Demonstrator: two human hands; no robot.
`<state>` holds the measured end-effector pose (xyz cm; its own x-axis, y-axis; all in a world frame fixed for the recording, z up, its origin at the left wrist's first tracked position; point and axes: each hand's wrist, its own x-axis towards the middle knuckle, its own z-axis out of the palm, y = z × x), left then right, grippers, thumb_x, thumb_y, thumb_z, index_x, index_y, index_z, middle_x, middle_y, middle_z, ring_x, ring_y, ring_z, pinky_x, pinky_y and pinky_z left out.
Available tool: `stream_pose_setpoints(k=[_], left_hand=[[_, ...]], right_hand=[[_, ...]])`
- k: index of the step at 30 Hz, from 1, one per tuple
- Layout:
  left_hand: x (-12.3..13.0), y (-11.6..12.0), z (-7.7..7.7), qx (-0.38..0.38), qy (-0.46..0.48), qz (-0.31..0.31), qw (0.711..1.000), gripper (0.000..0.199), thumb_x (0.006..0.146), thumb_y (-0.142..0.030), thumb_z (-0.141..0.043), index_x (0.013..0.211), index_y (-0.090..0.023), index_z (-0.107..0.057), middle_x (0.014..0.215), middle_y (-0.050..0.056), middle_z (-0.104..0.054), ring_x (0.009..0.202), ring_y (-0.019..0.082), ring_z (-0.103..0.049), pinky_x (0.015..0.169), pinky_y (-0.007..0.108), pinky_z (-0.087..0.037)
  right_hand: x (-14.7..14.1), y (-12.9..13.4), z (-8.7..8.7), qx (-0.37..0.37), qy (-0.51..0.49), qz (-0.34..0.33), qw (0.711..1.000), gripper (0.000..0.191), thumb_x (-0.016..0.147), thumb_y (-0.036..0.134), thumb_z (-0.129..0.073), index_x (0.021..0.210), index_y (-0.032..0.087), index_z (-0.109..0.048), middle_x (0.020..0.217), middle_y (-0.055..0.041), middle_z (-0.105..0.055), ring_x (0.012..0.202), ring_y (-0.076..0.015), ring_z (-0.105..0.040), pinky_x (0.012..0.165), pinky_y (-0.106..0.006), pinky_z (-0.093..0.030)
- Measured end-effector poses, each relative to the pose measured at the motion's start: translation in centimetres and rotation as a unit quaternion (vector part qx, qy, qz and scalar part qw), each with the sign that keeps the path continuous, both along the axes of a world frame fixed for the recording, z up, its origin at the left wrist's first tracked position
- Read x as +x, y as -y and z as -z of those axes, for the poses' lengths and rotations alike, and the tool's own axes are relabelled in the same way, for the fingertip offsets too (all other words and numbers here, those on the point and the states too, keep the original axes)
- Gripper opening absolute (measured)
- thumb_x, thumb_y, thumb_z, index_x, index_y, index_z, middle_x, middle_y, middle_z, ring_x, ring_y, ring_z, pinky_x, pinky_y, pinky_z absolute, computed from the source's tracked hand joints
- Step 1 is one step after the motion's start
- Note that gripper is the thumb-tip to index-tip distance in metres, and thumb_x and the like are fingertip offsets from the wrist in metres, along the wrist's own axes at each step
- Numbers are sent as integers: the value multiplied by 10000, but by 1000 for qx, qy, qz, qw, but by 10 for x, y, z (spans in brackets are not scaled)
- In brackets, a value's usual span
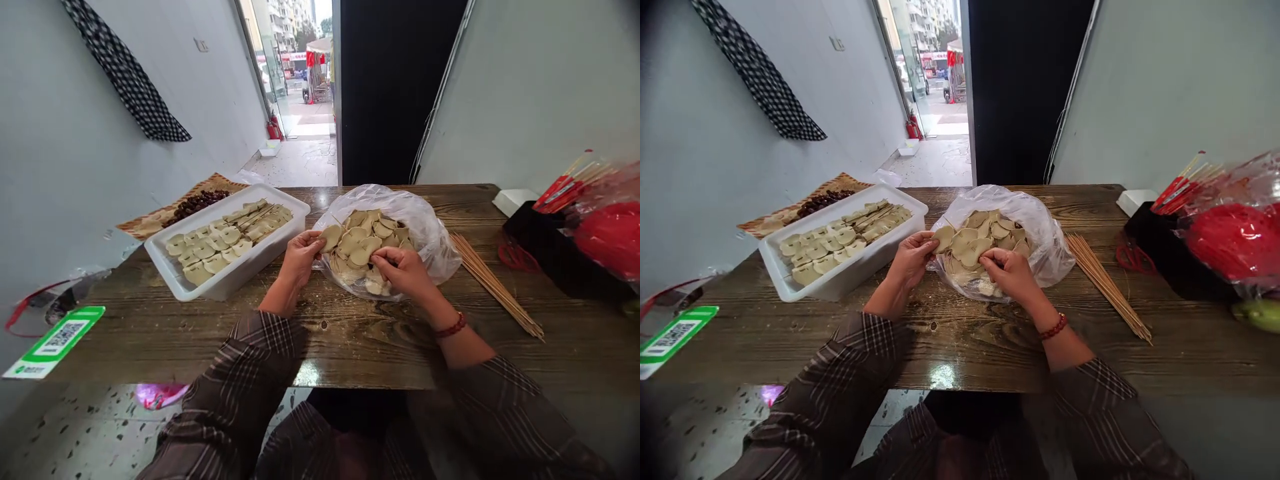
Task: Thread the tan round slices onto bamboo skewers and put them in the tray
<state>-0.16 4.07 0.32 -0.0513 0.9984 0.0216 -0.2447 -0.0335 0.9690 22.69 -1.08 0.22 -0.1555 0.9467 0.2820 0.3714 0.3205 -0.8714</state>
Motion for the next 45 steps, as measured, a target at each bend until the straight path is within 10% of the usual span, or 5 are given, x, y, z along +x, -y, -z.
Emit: stream_pose_setpoints(k=[9,45], left_hand=[[-5,8,-6,33,18,-13,999,321,588,-303,-804,829,-140,-668,611,-21,-613,520,66,-502,459,184,-321],[-6,9,-12,78,-41,-41,995,170,675,-267,-745,781,-154,-674,626,-21,-612,571,74,-514,559,211,-426]], right_hand=[[8,12,4,-71,32,-57,995,302,872,445,-585,839,169,-702,516,21,-554,456,-113,-458,443,-234,-339],[7,23,9,20,143,-61,988,244,918,316,-528,797,171,-683,642,-9,-639,586,-129,-562,563,-240,-391]])
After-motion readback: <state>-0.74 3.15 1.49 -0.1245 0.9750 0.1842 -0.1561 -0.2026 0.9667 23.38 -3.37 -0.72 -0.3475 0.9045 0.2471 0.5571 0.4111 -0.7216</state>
